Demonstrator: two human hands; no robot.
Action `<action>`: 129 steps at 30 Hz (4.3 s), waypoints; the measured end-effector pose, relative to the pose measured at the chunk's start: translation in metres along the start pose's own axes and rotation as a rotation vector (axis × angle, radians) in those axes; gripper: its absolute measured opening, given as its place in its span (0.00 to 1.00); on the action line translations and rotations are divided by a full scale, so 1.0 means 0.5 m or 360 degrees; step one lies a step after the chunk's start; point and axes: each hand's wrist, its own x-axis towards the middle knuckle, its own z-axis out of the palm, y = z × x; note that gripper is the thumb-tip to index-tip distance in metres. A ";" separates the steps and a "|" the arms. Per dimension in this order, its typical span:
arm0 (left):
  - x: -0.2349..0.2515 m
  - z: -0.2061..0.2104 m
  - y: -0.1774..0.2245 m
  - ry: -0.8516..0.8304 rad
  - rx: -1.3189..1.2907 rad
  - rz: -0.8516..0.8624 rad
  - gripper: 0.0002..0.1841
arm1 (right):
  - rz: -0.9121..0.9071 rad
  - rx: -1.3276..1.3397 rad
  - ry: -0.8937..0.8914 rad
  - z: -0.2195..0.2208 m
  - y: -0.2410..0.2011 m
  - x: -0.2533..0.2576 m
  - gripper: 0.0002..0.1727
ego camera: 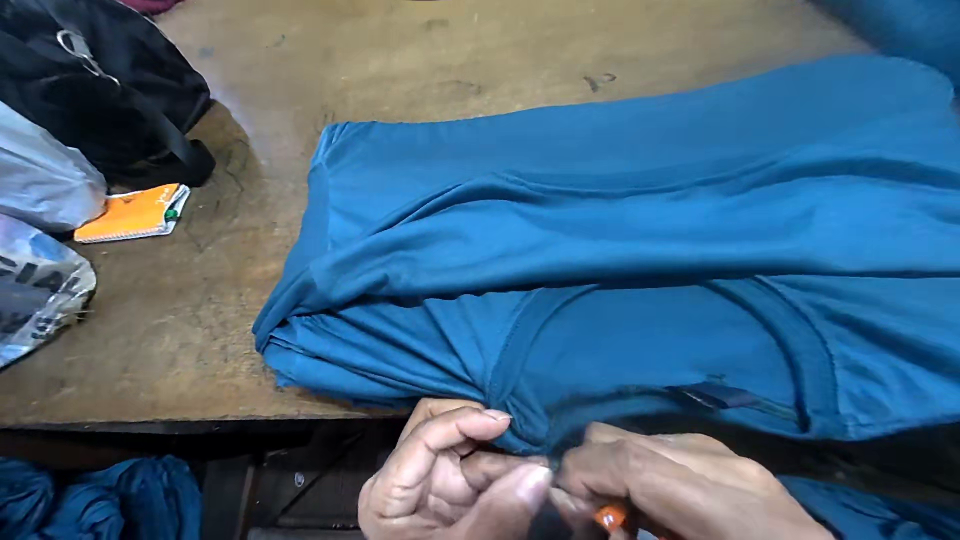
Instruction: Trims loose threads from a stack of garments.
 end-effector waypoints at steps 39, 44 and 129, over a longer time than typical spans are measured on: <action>0.000 0.011 0.058 0.0099 -0.0199 -0.0411 0.25 | -0.0417 -0.1219 0.0053 -0.051 0.016 -0.017 0.21; -0.001 0.015 0.061 0.0161 -0.0140 -0.0434 0.25 | -0.0468 -0.1276 0.0059 -0.043 0.016 -0.006 0.18; 0.006 0.028 0.012 0.0124 0.0154 0.0092 0.13 | 0.0120 0.0088 0.0277 -0.087 0.028 0.011 0.22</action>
